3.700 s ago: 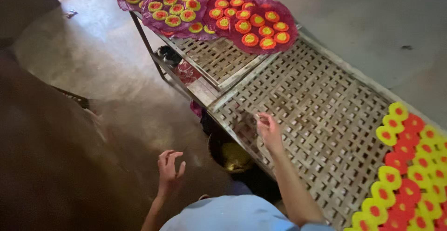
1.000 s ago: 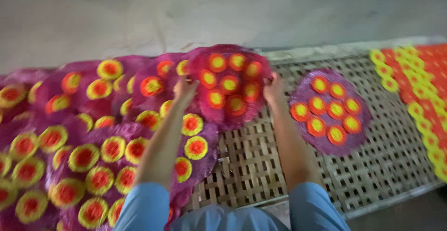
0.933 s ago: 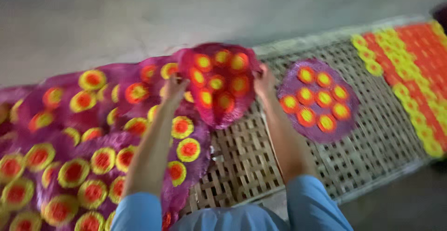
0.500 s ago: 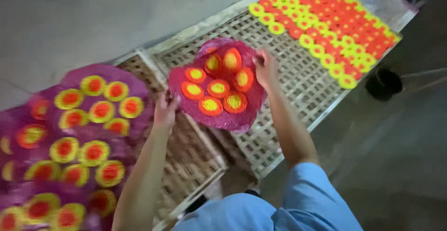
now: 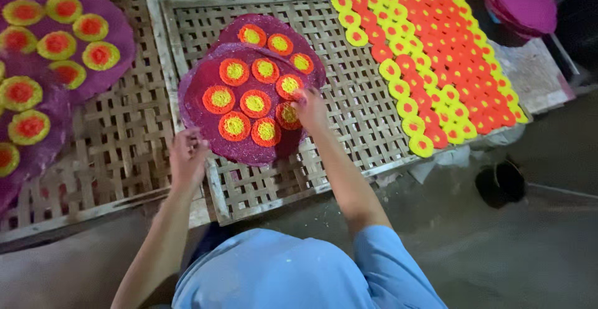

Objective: The person places orange and yellow flower-shaped paper cutouts onto round pink paper discs, arranging them in neat rows on woven bamboo trays. They pick cutouts one at a time, press them onto the sticky disc surface, and move finished discs aside while continuing with new ones.

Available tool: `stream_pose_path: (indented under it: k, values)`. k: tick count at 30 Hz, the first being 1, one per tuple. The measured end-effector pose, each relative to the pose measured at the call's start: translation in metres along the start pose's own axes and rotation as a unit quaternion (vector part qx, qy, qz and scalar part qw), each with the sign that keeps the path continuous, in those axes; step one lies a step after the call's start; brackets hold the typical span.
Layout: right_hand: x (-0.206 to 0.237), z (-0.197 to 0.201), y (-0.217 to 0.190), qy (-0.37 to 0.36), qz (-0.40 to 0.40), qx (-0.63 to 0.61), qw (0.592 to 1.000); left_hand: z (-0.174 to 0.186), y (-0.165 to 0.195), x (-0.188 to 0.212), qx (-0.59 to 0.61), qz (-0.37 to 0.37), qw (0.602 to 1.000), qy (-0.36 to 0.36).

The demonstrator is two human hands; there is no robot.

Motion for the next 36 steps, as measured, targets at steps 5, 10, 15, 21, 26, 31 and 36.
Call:
stream_pose_path:
  k: [5, 10, 15, 21, 26, 31, 36]
  values:
    - [-0.026, -0.026, -0.032, -0.012, 0.036, 0.095, 0.995, -0.022, 0.020, 0.001, 0.033, 0.025, 0.998, -0.050]
    - [-0.032, -0.054, -0.043, -0.008, 0.068, 0.289, 0.955, -0.040, 0.021, -0.001, 0.076, 0.016, 0.994, -0.083]
    - [-0.056, -0.032, 0.030, -0.037, -0.155, 0.051, 0.986, -0.063, 0.023, -0.007, 0.067, -0.021, 0.995, -0.074]
    - [-0.100, 0.036, 0.163, -0.125, -0.339, -0.535, 0.763, -0.099, 0.030, -0.029, 0.098, 0.033, 0.991, -0.080]
    - [-0.139, 0.106, 0.251, -0.021, -0.410, -0.424, 0.808, -0.174, 0.084, -0.071, -0.125, -0.103, 0.978, -0.131]
    - [-0.185, 0.086, 0.250, -0.068, -0.307, -0.484, 0.817, -0.190, 0.095, -0.129, -0.371, -0.011, 0.927, -0.057]
    - [-0.201, 0.099, 0.232, 0.026, -0.098, -0.205, 0.974, -0.192, 0.097, -0.155, -0.418, 0.055, 0.903, -0.083]
Point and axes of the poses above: each hand's wrist, its own x-axis away from the middle knuckle, its own z-axis out of the back of the hand, y = z × x, the point moved 9 cm from there along -x, towards the middle knuckle, and after that the axes turned 8 degrees about -z, right-handed, at the moved point
